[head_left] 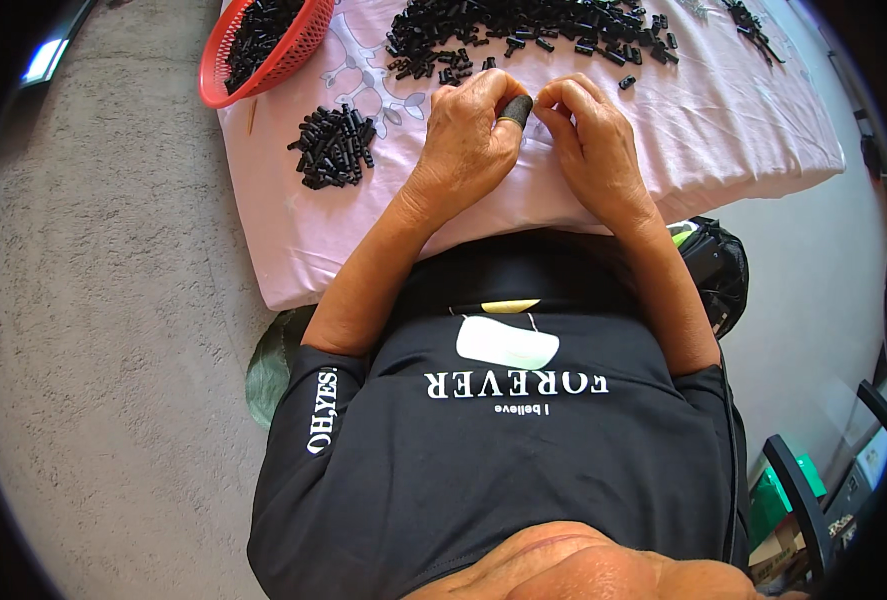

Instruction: Assembling small black plastic components by hand on a workbench.

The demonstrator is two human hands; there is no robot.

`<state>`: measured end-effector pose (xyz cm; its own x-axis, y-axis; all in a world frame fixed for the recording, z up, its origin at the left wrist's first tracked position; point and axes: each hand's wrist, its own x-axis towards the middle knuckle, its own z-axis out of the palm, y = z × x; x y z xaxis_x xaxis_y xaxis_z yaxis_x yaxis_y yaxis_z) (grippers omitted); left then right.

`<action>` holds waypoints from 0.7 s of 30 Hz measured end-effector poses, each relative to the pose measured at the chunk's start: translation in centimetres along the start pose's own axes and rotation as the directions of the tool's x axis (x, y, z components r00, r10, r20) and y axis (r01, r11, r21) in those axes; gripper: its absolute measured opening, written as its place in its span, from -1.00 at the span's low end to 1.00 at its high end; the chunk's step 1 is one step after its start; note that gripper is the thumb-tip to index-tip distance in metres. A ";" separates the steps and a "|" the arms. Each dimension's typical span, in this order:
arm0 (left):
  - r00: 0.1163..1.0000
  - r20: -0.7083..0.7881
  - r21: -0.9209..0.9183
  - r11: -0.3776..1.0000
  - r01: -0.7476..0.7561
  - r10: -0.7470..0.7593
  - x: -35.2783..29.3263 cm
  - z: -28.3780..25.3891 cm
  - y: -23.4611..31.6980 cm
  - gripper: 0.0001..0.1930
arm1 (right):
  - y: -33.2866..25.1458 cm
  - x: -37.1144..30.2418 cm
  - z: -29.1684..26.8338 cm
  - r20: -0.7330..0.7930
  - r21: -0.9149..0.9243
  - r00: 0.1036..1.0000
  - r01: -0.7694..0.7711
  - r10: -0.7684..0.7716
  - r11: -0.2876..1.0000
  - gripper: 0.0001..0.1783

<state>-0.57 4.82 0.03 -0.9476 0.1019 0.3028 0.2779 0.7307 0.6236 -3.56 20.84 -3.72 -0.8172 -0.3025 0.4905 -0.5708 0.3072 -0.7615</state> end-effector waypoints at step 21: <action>0.993 0.055 0.099 0.989 -0.111 0.106 1.2 -0.7 -3.3 -0.77 | 0.0 0.1 0.4 0.019 -0.220 1.000 0.009 -0.004 0.975 -0.89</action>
<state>-2.52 2.05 -1.10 -0.9199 0.2157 0.3275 0.3646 0.7781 0.5115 -3.58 20.48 -3.84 -0.8130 -0.3212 0.4857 -0.5813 0.4958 -0.6452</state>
